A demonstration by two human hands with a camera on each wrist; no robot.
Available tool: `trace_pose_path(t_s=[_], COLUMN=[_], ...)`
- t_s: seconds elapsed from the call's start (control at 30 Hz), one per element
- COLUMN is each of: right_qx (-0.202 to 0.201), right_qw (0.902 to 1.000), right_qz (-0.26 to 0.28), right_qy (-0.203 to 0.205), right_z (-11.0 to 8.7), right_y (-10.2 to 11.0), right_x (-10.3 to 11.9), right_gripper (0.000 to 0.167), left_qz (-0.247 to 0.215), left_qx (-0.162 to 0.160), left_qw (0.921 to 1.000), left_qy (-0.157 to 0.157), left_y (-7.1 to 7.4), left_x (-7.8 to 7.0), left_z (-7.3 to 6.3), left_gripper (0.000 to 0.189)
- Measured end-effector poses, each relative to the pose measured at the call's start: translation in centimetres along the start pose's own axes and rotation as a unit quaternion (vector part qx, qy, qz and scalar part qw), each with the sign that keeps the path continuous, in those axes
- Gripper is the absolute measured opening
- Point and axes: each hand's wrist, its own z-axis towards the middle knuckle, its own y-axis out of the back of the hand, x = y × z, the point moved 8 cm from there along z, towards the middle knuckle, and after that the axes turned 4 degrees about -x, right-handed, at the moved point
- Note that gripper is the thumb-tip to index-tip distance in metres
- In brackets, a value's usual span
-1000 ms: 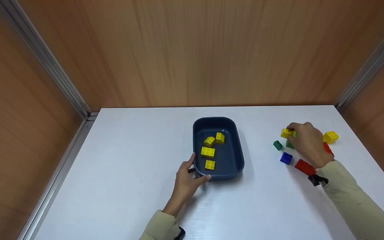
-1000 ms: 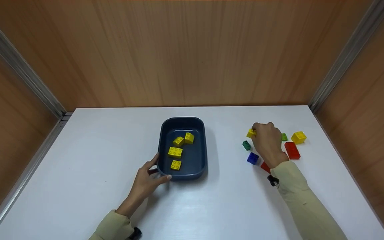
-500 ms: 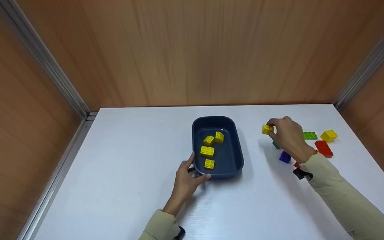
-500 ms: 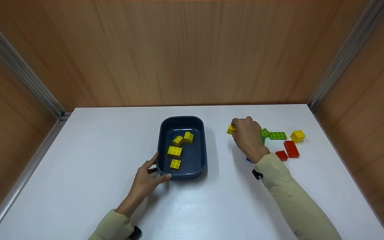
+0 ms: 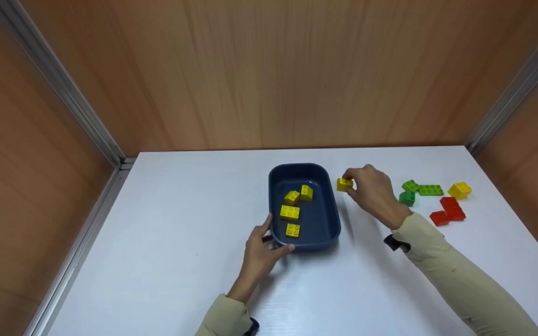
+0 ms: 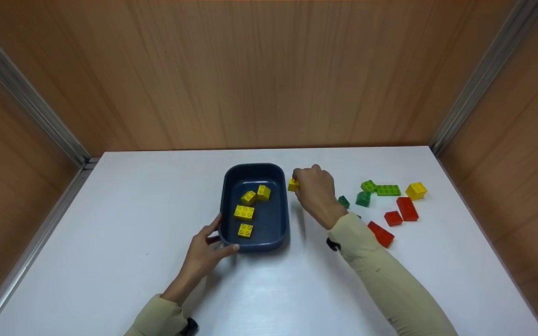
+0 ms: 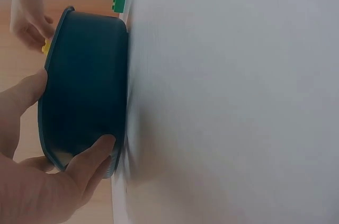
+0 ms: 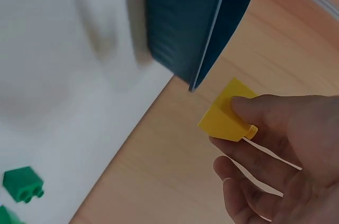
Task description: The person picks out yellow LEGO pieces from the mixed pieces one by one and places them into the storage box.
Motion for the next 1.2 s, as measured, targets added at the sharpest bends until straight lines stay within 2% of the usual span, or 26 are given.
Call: trace_pose_path(t_s=[0.27, 0.6, 0.83, 1.2], right_qx=[-0.001, 0.032, 0.061, 0.096], right_qw=[0.9998, 0.9992, 0.9978, 0.9943], right_qz=[0.009, -0.001, -0.004, -0.021], right_qy=[0.019, 0.026, 0.023, 0.042], right_z=[0.5, 0.9, 1.5, 2.3], right_y=[-1.1, -2.6, -3.7, -5.3], right_x=[2.4, 4.9, 5.9, 6.9], right_gripper=[0.023, 0.025, 0.025, 0.024], left_qz=[-0.003, -0.005, -0.006, 0.008], left_qx=[-0.003, 0.000, 0.002, -0.003], left_qw=[1.0000, 1.0000, 1.0000, 1.0000], left_qy=[-0.004, -0.002, 0.000, 0.001], left_y=[0.1, 0.0, 0.1, 0.1], left_x=[-0.1, 0.0, 0.0, -0.1], left_z=[-0.1, 0.0, 0.0, 0.0], left_gripper=[0.098, 0.098, 0.098, 0.099])
